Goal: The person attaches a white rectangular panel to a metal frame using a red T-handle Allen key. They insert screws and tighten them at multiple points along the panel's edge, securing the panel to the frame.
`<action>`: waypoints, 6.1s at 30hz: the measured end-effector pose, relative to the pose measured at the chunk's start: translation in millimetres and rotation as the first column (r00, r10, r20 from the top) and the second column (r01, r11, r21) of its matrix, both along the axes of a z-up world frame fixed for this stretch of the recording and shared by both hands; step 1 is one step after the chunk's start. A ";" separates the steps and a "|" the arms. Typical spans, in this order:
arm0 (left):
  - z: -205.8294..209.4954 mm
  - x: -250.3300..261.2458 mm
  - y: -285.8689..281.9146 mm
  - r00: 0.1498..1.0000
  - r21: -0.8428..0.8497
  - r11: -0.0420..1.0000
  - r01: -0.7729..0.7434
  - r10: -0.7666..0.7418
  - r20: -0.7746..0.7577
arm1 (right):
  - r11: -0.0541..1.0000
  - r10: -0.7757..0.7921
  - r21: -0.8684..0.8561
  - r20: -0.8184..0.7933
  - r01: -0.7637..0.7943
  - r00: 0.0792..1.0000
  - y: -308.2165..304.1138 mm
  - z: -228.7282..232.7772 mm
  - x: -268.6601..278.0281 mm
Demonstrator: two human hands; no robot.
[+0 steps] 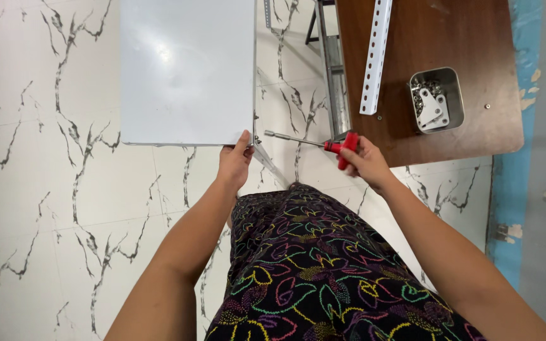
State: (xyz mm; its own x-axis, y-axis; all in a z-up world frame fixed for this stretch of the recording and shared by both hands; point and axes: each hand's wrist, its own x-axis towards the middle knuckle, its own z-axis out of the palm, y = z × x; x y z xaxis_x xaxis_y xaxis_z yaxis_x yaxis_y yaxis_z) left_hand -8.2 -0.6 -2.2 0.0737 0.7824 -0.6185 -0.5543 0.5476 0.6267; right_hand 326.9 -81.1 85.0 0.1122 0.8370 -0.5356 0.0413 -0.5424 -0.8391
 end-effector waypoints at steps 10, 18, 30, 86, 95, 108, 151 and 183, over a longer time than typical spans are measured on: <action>1.3 6.8 -1.0 0.999 -0.028 1.000 -0.014 0.015 0.031 | 0.955 -0.200 -0.258 -0.199 0.145 0.959 23.8 17.6 -9.2; 3.6 5.5 1.2 0.999 -0.064 0.997 0.031 -0.028 0.044 | 0.950 -0.198 -0.278 -0.174 0.145 0.965 42.2 19.9 -2.7; 1.6 4.7 1.8 0.997 -0.073 0.997 0.022 -0.016 0.078 | 0.946 -0.212 -0.287 -0.196 0.151 0.957 38.2 16.6 -4.4; -1.0 -9.3 2.5 0.999 -0.009 0.999 -0.033 0.034 0.035 | 0.971 -0.079 -0.237 -0.175 0.036 0.981 42.3 -1.4 -8.4; 4.6 -12.9 1.7 0.999 0.004 0.999 -0.044 0.044 0.011 | 0.957 0.076 -0.280 -0.015 -0.077 0.997 58.6 12.3 -16.0; -5.1 -8.9 1.7 0.998 0.018 0.999 -0.042 0.041 0.039 | 0.997 0.023 0.070 0.019 -0.024 1.000 22.4 13.4 17.2; -2.1 -14.1 4.0 0.999 0.030 0.998 -0.051 0.051 0.001 | 0.950 0.272 -0.169 0.041 -0.262 0.961 66.4 22.2 -7.5; 0.4 -12.0 3.4 0.998 -0.022 0.998 -0.064 0.064 0.004 | 0.821 -0.567 0.274 0.503 0.501 0.652 -63.7 -37.5 133.2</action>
